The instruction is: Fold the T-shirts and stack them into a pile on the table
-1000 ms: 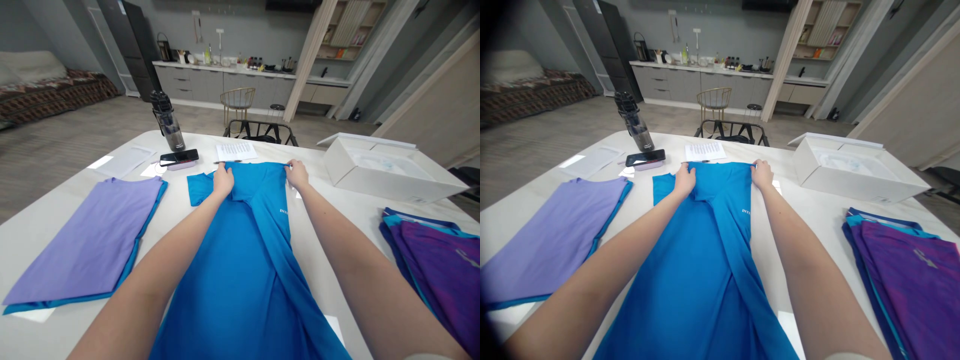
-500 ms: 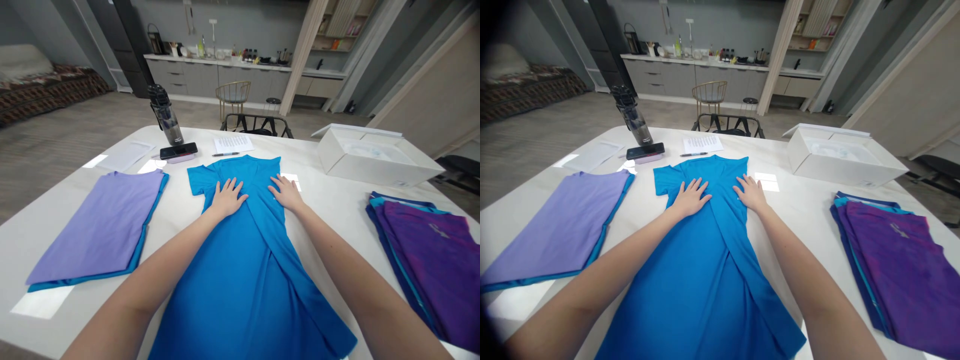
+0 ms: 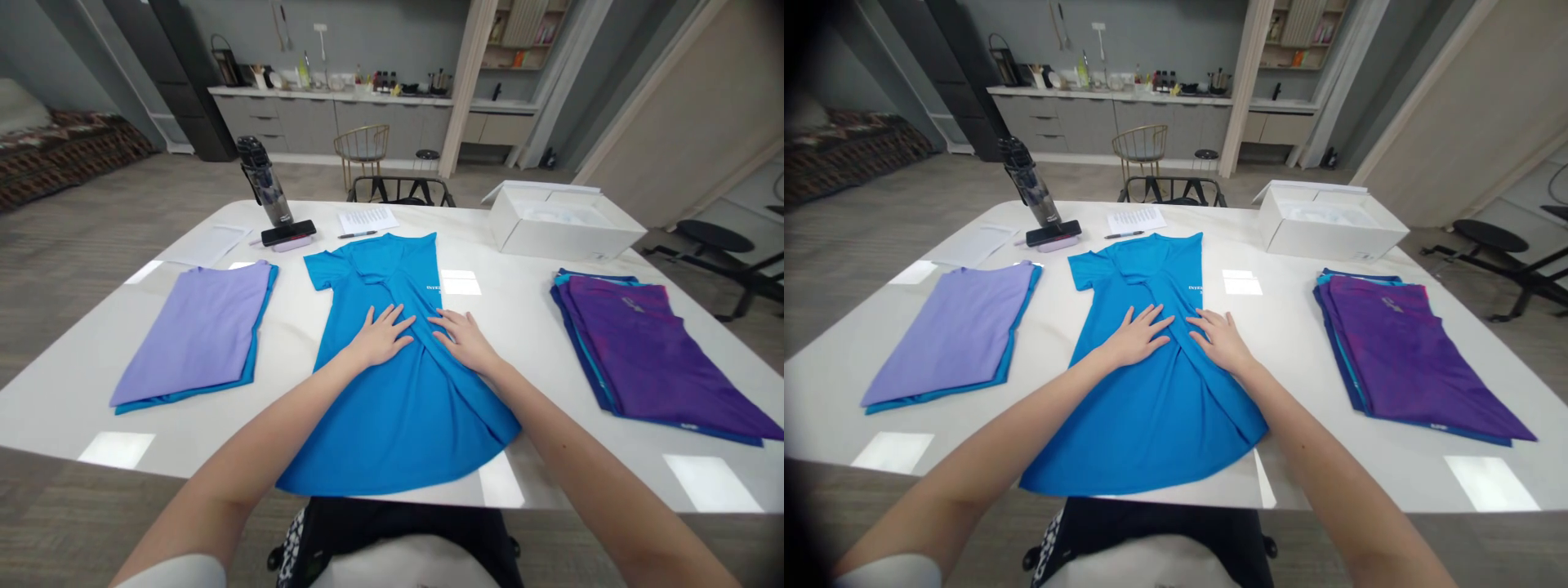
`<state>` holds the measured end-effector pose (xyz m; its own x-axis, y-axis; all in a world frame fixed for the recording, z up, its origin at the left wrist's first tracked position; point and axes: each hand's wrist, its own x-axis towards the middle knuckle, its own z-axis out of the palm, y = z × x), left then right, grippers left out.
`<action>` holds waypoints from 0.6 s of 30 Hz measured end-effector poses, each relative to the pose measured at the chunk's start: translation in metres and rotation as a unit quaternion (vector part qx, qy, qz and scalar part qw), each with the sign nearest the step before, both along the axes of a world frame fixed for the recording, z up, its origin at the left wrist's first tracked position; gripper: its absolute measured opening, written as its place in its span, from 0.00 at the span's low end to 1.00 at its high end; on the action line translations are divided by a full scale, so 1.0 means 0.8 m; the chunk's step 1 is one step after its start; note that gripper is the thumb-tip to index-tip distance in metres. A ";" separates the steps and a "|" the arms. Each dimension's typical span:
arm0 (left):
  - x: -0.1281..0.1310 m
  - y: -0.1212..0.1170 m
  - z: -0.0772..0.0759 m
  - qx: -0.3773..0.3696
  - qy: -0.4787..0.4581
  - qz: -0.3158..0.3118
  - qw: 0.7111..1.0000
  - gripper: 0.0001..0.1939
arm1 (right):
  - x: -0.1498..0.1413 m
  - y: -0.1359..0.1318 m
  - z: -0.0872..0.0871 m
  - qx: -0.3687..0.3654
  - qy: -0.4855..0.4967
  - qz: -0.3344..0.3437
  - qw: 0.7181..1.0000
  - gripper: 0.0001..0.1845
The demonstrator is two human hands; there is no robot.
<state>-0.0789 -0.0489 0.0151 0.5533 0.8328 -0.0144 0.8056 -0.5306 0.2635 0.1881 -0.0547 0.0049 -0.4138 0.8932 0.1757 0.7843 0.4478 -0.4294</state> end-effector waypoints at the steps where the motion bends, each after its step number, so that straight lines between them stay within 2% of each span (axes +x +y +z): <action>1: 0.001 -0.008 -0.001 0.002 0.000 -0.004 1.000 0.30 | 0.002 -0.010 0.000 -0.002 -0.004 0.005 1.000 0.23; 4: 0.001 -0.030 -0.002 0.012 -0.001 -0.007 1.000 0.30 | 0.009 -0.030 -0.004 -0.002 -0.008 0.003 1.000 0.25; 8: 0.002 -0.047 -0.004 0.039 0.001 0.006 0.999 0.31 | 0.012 -0.041 -0.009 0.005 -0.018 -0.012 1.000 0.26; 18: 0.004 -0.048 -0.005 0.042 0.024 0.014 0.999 0.31 | 0.013 -0.059 -0.004 0.045 0.019 -0.028 0.998 0.23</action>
